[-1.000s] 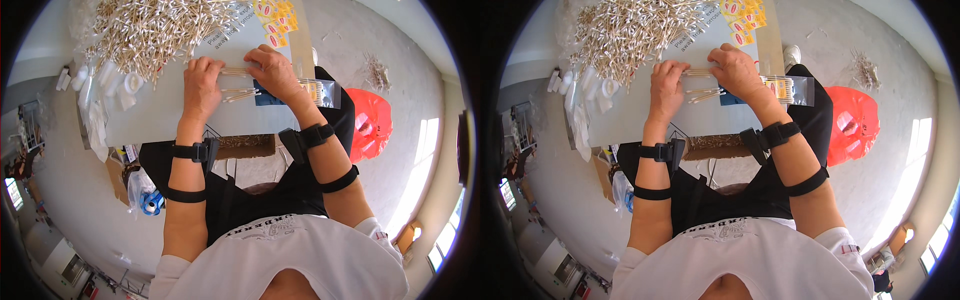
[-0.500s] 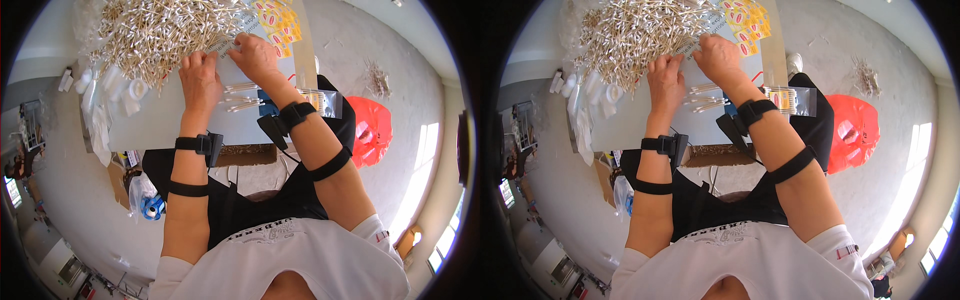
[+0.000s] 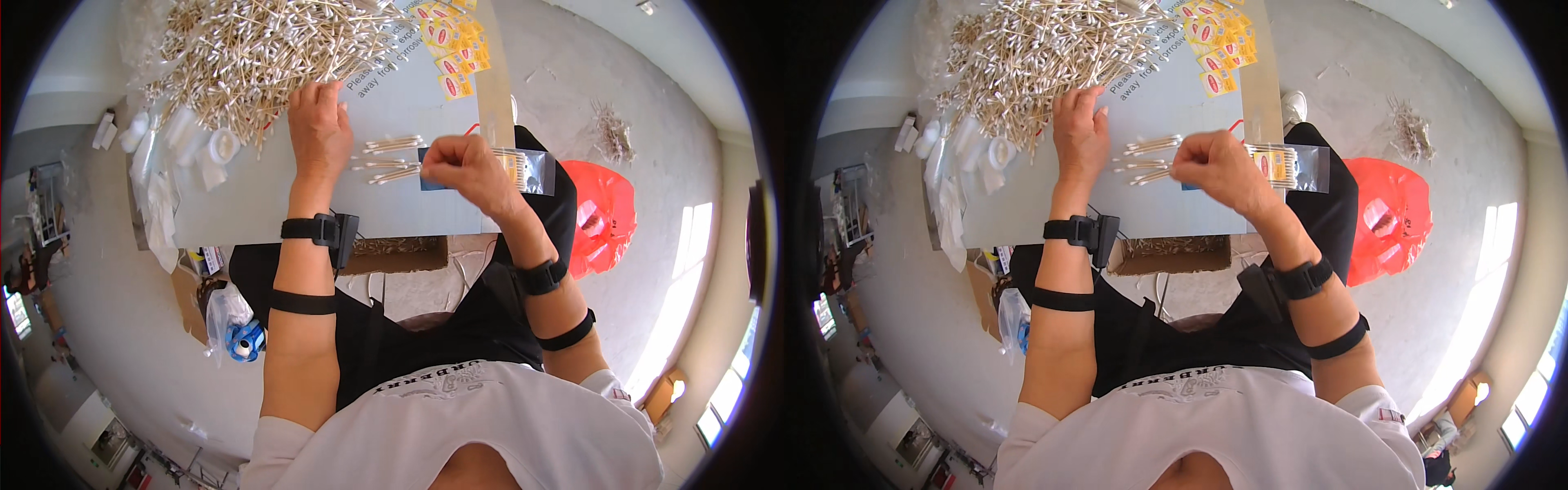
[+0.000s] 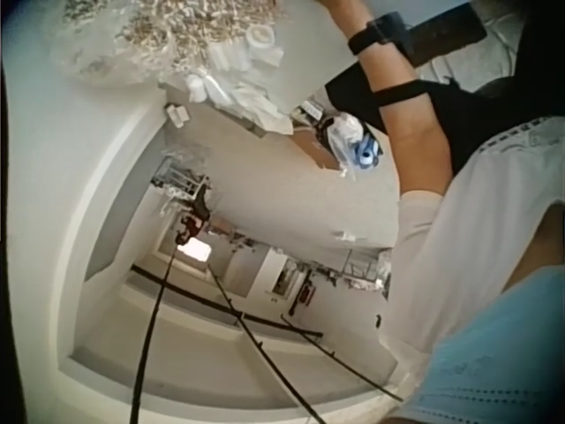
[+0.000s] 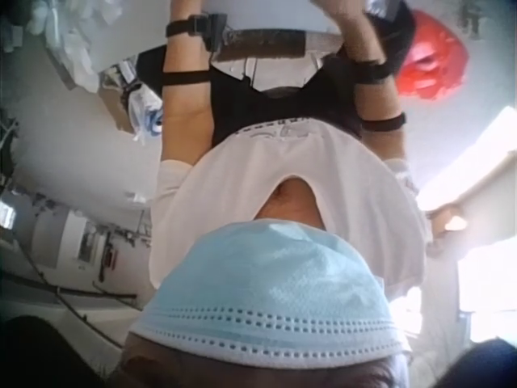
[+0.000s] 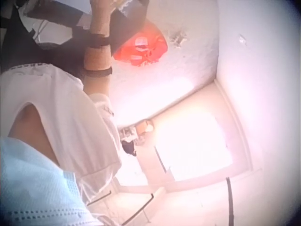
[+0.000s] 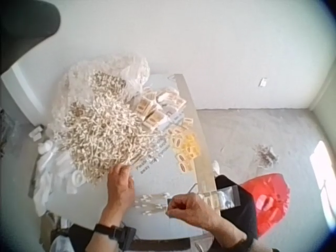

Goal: The person is sorting and packaging cotton swabs into small plastic containers.

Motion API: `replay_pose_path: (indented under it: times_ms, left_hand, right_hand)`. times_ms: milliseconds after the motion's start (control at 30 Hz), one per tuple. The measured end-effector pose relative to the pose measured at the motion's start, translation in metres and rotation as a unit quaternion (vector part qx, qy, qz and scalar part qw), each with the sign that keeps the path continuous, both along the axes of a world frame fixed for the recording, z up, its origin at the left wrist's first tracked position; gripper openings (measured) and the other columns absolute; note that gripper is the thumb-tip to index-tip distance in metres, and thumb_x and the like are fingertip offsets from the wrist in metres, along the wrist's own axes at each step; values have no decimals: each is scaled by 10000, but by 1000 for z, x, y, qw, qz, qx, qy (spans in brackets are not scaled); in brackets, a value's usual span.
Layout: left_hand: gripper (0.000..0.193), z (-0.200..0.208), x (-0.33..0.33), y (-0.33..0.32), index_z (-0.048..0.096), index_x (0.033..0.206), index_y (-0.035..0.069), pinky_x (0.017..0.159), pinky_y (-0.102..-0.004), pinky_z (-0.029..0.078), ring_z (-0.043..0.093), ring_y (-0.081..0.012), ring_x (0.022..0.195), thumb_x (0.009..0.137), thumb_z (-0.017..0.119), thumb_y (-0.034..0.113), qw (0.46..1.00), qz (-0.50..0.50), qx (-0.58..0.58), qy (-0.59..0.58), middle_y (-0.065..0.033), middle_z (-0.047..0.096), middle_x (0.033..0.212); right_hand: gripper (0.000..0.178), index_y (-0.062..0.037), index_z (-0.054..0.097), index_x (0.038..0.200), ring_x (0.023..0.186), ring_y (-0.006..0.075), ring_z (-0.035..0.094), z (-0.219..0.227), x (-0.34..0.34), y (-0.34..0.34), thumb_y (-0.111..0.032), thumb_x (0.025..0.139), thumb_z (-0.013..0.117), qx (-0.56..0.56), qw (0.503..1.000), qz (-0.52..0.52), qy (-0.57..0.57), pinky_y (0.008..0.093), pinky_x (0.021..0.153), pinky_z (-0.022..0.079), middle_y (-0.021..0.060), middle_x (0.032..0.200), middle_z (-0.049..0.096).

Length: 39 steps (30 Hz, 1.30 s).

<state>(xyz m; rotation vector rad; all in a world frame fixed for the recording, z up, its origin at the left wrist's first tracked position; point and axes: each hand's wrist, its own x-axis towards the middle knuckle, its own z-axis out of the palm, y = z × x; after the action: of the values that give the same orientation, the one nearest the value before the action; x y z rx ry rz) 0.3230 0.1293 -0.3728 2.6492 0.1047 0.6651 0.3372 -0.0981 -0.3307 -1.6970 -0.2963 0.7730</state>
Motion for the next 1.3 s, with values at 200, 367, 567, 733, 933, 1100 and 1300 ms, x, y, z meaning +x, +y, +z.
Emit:
replay_pose_path:
  times_ms: [200,367,567,733,933,1100,1300]
  left_hand:
    - [231,7,19,2,635,905,68,763,-396,435,516,-287,866,690,718,59,999,29,33,5,-81,569,850]
    - [165,6,29,8,634,809,87,746,-400,437,521,-291,843,680,736,84,998,46,39,33,-80,569,825]
    - [125,0,24,6,612,718,93,709,-409,430,516,-295,787,675,728,82,998,28,46,27,-76,547,747]
    - [133,4,11,-4,612,726,93,703,-410,423,515,-286,799,658,717,47,999,0,25,38,-65,544,766]
    - [237,10,-8,-12,668,847,112,742,-397,416,511,-266,883,648,688,-15,998,-1,-8,56,-40,546,860]
    - [310,5,-21,-11,680,911,91,784,-389,416,505,-259,900,665,606,-82,998,-7,-38,51,-39,551,877]
    - [319,6,-25,-17,677,936,75,812,-380,408,493,-277,935,683,570,-88,998,22,-65,7,-64,560,936]
  right_hand:
    - [129,7,607,764,568,74,492,15,-45,-14,-98,773,682,-87,957,275,-21,244,539,412,27,601,555]
    - [128,16,606,777,573,78,492,8,-42,-11,-90,795,677,-60,973,217,-50,243,549,418,33,613,570]
    - [140,34,595,791,596,51,472,5,-13,3,-86,831,655,-62,990,94,-80,232,544,407,6,616,548]
    - [136,26,614,784,597,159,541,-10,16,18,-103,801,651,-83,980,-26,-177,280,563,443,76,641,594]
    - [119,-5,643,837,680,281,629,-16,49,41,-90,755,650,-67,954,-96,-277,350,645,497,131,729,642]
    - [218,-34,655,946,847,308,606,-29,49,51,-52,729,632,-85,912,-108,-385,364,750,496,147,913,605]
    - [297,-52,649,999,889,320,577,-43,36,50,3,712,596,-70,908,-71,-406,385,801,487,154,972,575]
